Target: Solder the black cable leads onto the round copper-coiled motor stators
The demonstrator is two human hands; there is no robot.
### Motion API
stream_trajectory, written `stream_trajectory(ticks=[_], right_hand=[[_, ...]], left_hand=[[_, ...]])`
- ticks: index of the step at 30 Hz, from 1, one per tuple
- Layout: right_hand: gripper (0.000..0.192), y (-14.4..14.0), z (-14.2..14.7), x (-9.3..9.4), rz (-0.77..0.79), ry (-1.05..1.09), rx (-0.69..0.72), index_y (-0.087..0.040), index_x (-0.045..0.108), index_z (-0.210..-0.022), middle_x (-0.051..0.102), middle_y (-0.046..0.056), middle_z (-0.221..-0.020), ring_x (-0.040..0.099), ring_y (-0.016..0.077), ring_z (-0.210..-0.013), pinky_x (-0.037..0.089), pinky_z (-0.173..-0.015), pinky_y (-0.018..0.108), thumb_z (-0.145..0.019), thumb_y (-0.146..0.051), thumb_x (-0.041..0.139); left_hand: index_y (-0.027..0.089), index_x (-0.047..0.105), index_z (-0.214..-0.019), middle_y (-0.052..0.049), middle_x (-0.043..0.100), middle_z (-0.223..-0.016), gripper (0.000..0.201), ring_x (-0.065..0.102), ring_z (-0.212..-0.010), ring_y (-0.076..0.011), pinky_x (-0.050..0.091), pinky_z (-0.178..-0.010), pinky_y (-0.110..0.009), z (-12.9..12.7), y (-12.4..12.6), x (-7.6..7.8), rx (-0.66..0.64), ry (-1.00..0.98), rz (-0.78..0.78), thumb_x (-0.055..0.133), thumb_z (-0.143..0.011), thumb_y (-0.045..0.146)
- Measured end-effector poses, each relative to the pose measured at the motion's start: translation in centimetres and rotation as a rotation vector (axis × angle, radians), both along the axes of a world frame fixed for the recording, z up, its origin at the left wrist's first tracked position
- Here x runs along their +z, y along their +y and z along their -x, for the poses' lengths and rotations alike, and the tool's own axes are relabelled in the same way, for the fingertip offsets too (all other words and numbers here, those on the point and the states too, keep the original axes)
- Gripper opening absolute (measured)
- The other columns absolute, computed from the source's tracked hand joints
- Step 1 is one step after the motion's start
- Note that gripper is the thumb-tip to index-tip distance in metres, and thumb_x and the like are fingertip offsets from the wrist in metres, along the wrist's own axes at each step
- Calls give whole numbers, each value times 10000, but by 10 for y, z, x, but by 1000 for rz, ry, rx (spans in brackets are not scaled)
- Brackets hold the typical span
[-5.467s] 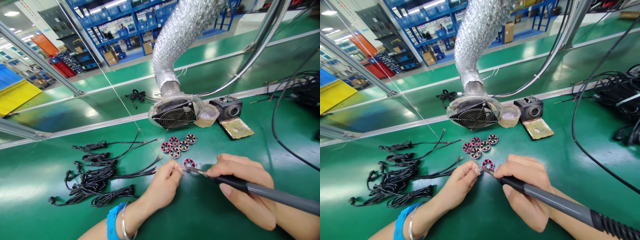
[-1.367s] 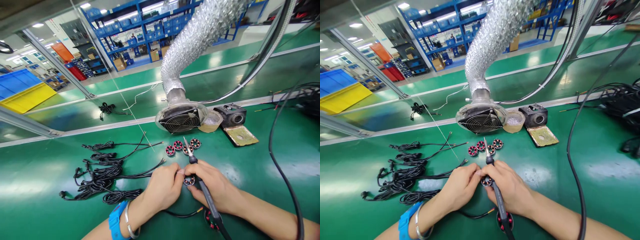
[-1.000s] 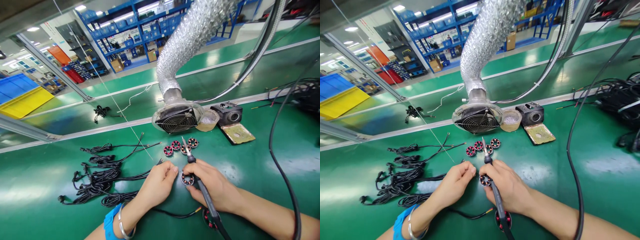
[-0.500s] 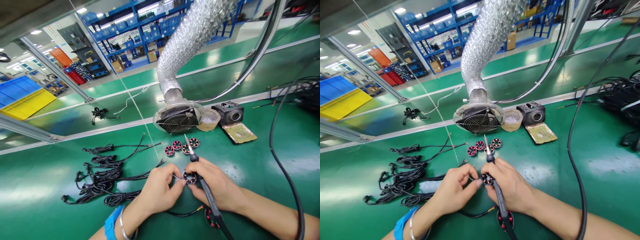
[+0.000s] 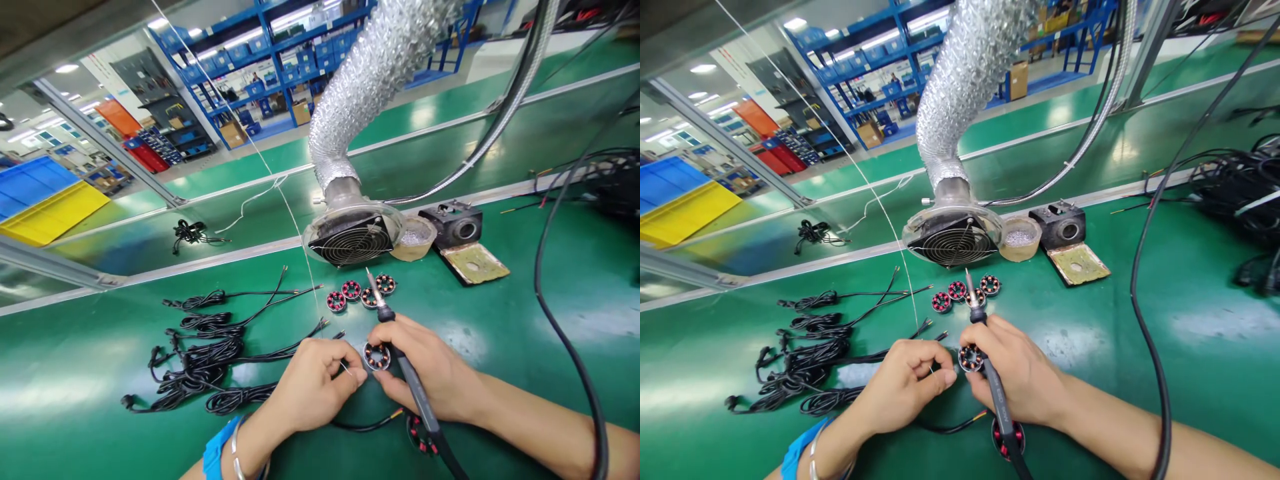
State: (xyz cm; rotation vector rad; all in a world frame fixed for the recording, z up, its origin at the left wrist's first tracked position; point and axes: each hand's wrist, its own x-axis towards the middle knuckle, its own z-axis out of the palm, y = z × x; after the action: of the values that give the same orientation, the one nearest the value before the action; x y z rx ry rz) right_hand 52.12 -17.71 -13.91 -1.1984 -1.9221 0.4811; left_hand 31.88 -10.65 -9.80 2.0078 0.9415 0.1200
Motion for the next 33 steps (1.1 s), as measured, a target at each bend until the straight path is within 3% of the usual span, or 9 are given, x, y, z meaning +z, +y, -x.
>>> stream_trajectory(ticks=[3,7,12,17,19,24,27,30,33], right_hand=[[320,-1,1,0,-5,-13,-3,-201,487,-1017,549,16,-823,469,182,-753,417,-658,291,-737,-59,551],[328,0,0,-2,-3,-14,0,-203,491,-1009,556,17,-828,467,181,-752,412,-657,289,-723,-47,537],[326,0,0,-1,-4,-21,-1,-197,497,-1010,550,22,-817,471,188,-758,421,-655,293,-719,-54,534],[305,0,1,1,-5,-25,14,-201,494,-1015,557,26,-835,482,189,-766,430,-669,297,-747,-58,526],[309,0,2,1,9,-29,26,-203,494,-1017,555,26,-841,482,189,-769,430,-672,299,-748,-54,525],[353,0,0,-3,59,-49,45,-204,497,-1028,537,30,-843,480,196,-780,434,-684,311,-716,-43,529],[386,-2,-1,-5,85,-69,68,-205,504,-1049,531,36,-849,487,201,-786,446,-695,320,-701,-39,528],[419,-2,-1,-5,89,-75,94,-204,504,-1088,551,50,-885,506,213,-822,464,-738,343,-705,-35,521],[435,-2,0,-3,83,-74,112,-203,503,-1120,572,64,-930,523,225,-864,474,-774,364,-718,-37,513]], left_hand=[[182,632,-751,96,213,-502,129,192,-479,-82,163,-466,-239,3,3,1,45,0,170,617,-840,275],[186,673,-809,90,227,-517,202,193,-494,-85,137,-471,-249,1,-1,-4,78,47,121,630,-846,380],[169,588,-746,89,285,-512,263,204,-485,-81,149,-464,-242,-1,1,-8,114,-82,349,586,-859,407],[180,634,-824,87,265,-532,230,232,-510,-91,170,-491,-240,-2,7,-8,167,-15,114,594,-868,402],[181,626,-830,83,285,-538,255,232,-510,-93,155,-486,-246,-4,5,-11,131,-7,190,572,-887,423],[164,552,-764,65,365,-588,298,255,-533,-87,181,-490,-238,-2,5,-8,127,-221,462,600,-860,442],[163,555,-748,66,352,-585,299,263,-542,-89,201,-506,-235,-1,11,-3,184,-251,337,590,-864,437],[172,604,-789,66,337,-565,280,279,-534,-96,194,-508,-239,-2,11,-3,179,-109,142,532,-906,416],[182,618,-794,71,340,-531,248,279,-509,-96,172,-497,-242,-7,6,-10,131,-2,125,543,-891,397]])
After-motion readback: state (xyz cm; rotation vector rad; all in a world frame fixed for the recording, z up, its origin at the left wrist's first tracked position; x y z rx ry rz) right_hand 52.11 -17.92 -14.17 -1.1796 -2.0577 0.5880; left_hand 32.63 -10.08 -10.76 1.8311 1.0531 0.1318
